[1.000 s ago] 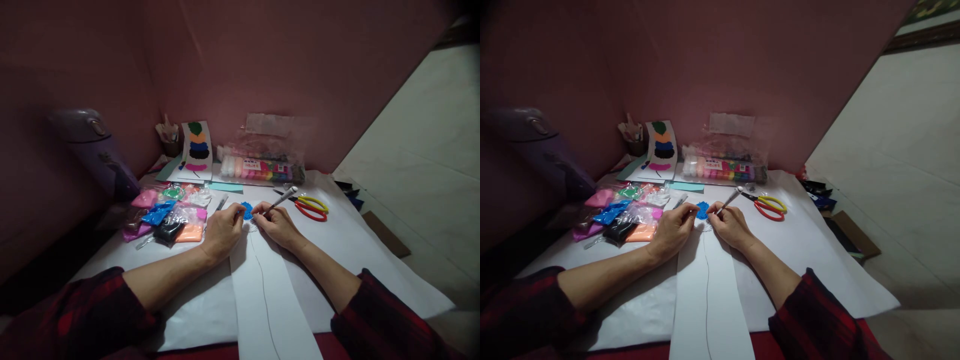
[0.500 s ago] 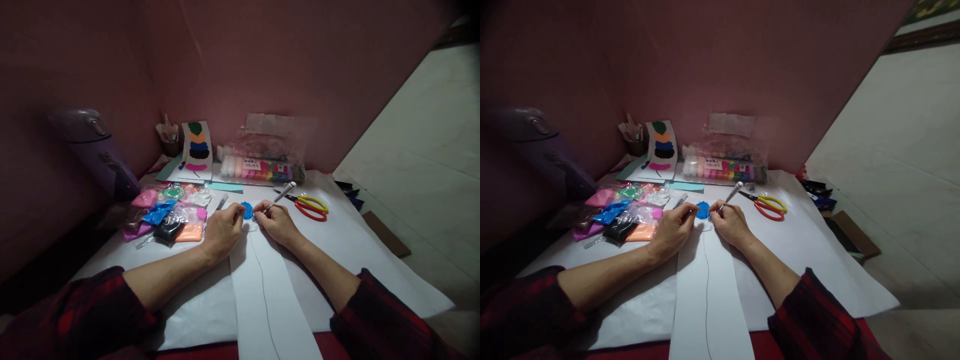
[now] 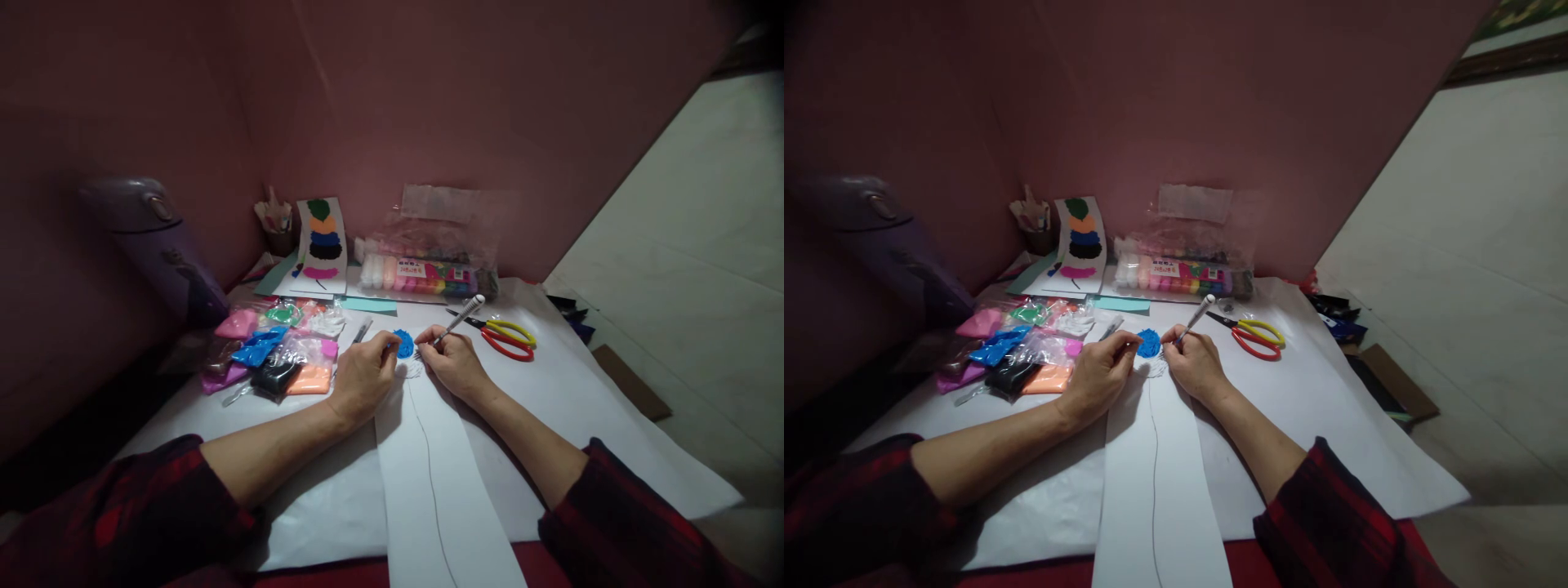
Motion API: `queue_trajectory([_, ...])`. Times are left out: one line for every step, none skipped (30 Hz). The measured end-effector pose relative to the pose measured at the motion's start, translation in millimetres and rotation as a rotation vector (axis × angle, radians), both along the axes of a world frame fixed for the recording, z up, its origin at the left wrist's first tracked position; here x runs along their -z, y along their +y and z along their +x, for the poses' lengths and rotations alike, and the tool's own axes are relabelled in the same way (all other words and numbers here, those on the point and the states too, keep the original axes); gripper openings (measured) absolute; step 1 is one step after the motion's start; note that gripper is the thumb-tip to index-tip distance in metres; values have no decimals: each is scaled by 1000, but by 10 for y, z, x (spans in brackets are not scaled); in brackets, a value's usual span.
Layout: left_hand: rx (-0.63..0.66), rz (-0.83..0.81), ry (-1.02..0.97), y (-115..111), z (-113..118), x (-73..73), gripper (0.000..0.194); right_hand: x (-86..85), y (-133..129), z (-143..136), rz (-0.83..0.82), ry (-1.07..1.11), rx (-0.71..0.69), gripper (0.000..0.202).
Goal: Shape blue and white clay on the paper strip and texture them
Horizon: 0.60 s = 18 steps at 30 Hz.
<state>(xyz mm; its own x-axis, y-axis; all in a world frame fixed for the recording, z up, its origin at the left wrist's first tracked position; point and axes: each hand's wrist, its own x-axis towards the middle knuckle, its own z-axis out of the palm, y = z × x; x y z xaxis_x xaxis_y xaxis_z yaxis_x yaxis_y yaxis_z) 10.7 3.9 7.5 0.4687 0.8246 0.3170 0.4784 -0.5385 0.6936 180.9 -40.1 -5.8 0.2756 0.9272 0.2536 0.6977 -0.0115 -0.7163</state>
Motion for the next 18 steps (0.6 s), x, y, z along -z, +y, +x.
queue_trajectory([-2, 0, 2, -1, 0, 2, 19, -4, -1, -2, 1, -2, 3, 16])
queue_trajectory([-3, -1, 5, -1, 0, 4, 19, -8, -2, -3, 1, -5, 7, 16])
queue_trajectory([-4, -2, 7, -1, -1, 7, 19, -10, -3, -5, 1, -7, 11, 17])
queue_trajectory([-6, -4, 8, 0, -2, 8, 19, -12, -4, -6, 2, -8, 16, 17])
queue_trajectory([-7, -5, 8, 1, -2, 9, 19, -13, -4, -7, 3, -9, 21, 16])
queue_trajectory([-9, -5, 6, 2, -3, 9, 19, -12, -4, -7, 3, -10, 25, 16])
queue_trajectory([-11, -4, 7, 3, -3, 9, 19, -10, -4, -6, 4, -10, 28, 16])
queue_trajectory([-11, -6, 9, 4, -3, 7, 19, -7, -3, -4, 4, -11, 32, 16])
queue_trajectory([-11, -9, 13, 4, -3, 5, 19, -4, -2, -2, 4, -11, 35, 16])
queue_trajectory([-11, -12, 17, 3, -3, 2, 19, 1, -2, 2, 5, -12, 39, 16])
queue_trajectory([-11, -15, 20, 1, -2, 0, 19, 6, -1, 5, 5, -12, 42, 16])
queue_trajectory([-11, -19, 23, -1, -2, -2, 19, 12, -1, 9, 6, -12, 45, 16])
queue_trajectory([-11, -21, 23, -3, -3, -4, 19, 18, -1, 13, 6, -13, 48, 16])
queue_trajectory([-10, -23, 23, -5, -3, -4, 19, 23, -1, 16, 6, -13, 52, 15])
queue_trajectory([-10, -23, 21, -6, -4, -4, 19, 28, -1, 19, 6, -13, 55, 15])
queue_trajectory([-8, -26, 20, -7, -5, -3, 19, 31, 0, 20, 6, -13, 58, 15])
queue_trajectory([-7, -27, 20, -6, -6, -1, 19, 34, 1, 21, 6, -13, 61, 15])
queue_trajectory([-5, -28, 21, -3, -7, 1, 19, 35, 3, 21, 6, -13, 64, 15])
